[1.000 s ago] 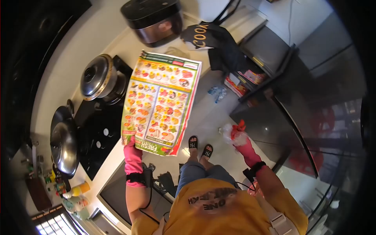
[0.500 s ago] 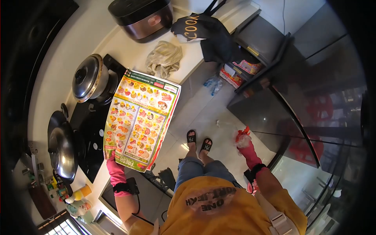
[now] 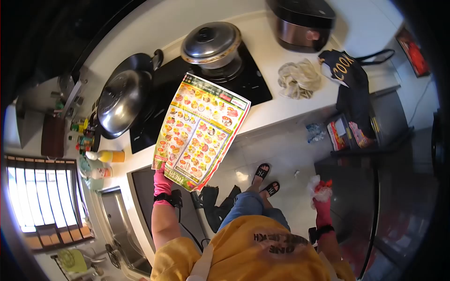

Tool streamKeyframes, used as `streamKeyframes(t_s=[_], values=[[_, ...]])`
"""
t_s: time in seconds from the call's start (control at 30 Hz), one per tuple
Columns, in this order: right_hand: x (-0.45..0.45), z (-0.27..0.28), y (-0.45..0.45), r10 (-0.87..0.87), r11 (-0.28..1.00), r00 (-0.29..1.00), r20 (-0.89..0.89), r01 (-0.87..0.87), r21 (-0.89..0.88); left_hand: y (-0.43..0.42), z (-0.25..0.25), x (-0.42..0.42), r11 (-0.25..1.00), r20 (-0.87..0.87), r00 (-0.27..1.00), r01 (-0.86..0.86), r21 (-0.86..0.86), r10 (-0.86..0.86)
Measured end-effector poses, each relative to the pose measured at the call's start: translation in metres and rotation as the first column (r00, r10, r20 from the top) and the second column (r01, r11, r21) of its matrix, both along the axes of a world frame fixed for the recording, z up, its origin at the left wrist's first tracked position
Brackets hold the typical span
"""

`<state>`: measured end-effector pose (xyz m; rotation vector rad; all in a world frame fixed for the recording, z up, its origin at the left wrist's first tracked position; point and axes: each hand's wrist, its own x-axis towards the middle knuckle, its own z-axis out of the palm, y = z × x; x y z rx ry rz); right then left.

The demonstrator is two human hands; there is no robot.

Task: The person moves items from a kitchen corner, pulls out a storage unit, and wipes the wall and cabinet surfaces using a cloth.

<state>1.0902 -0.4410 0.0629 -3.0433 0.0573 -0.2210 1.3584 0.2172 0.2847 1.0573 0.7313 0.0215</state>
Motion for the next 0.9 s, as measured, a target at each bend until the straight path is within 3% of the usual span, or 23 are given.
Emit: streamKeyframes(t_s=[0.03,0.13,0.17,0.23,0.3,0.33,0.37,0.43,0.47,0.57,0.6,0.67,0.7,0.83,0.87,0.9], values=[[0.007,-0.009,-0.006,0.008,1.000,1.000,-0.026,-0.007,0.015,-0.003,-0.003,-0.005,0.999,-0.010,1.000,-0.029,-0.031,0.028],[0.031,-0.014,-0.010,-0.101,0.859,0.995,0.009,0.083,0.505,0.005,-0.010,-0.013,0.996,0.011,0.999,-0.049,-0.077,0.050],[0.040,-0.012,-0.015,-0.021,0.851,1.000,0.009,0.013,0.525,-0.010,0.003,-0.013,0.993,0.024,0.997,-0.073,-0.094,0.076],[0.046,-0.005,-0.024,0.115,0.827,0.993,0.008,-0.100,0.553,-0.041,0.030,-0.011,0.987,0.136,0.989,0.028,0.156,-0.050],[0.049,-0.003,-0.014,0.124,0.974,0.991,-0.048,-0.112,0.199,-0.024,0.028,-0.012,0.994,0.089,0.994,0.058,0.091,-0.066],[0.048,-0.004,-0.009,0.108,0.994,0.991,-0.080,-0.108,0.004,-0.035,0.044,-0.009,0.977,0.091,0.982,0.154,0.146,-0.169],[0.045,-0.006,-0.006,0.137,0.990,0.989,-0.059,-0.136,0.028,-0.027,0.048,-0.001,0.956,0.106,0.963,0.226,0.188,-0.249],[0.039,-0.008,-0.006,0.206,0.976,0.979,-0.003,-0.205,0.070,-0.038,0.070,0.005,0.945,0.161,0.932,0.324,0.037,-0.325],[0.047,0.012,0.001,0.125,0.962,0.991,0.042,-0.131,0.238,-0.052,0.085,0.009,0.940,0.176,0.923,0.337,0.052,-0.341],[0.064,0.033,0.002,0.212,0.976,0.975,0.072,-0.206,-0.075,-0.100,0.131,0.015,0.948,0.202,0.931,0.316,-0.027,-0.305],[0.056,0.025,0.007,0.170,0.954,0.985,0.044,-0.153,-0.258,-0.109,0.136,0.019,0.955,0.179,0.938,0.293,0.048,-0.297],[0.042,-0.057,-0.005,0.147,0.989,0.979,0.143,-0.146,-0.012,-0.114,0.141,0.019,0.928,0.150,0.916,0.368,0.058,-0.372],[0.040,-0.062,-0.010,0.144,0.988,0.981,0.128,-0.150,0.036,-0.115,0.142,0.017,0.923,0.104,0.919,0.384,-0.014,-0.381],[0.037,-0.034,-0.016,0.171,0.985,0.985,0.003,-0.170,-0.035,-0.109,0.121,-0.003,0.891,0.016,0.907,0.409,0.194,-0.420],[0.032,-0.029,-0.017,0.163,0.984,0.986,-0.027,-0.165,-0.072,-0.126,0.149,-0.009,0.848,-0.044,0.900,0.425,0.317,-0.435],[0.026,-0.023,-0.022,0.156,0.981,0.986,-0.058,-0.162,-0.109,-0.115,0.136,-0.009,0.884,-0.007,0.911,0.401,0.241,-0.412]])
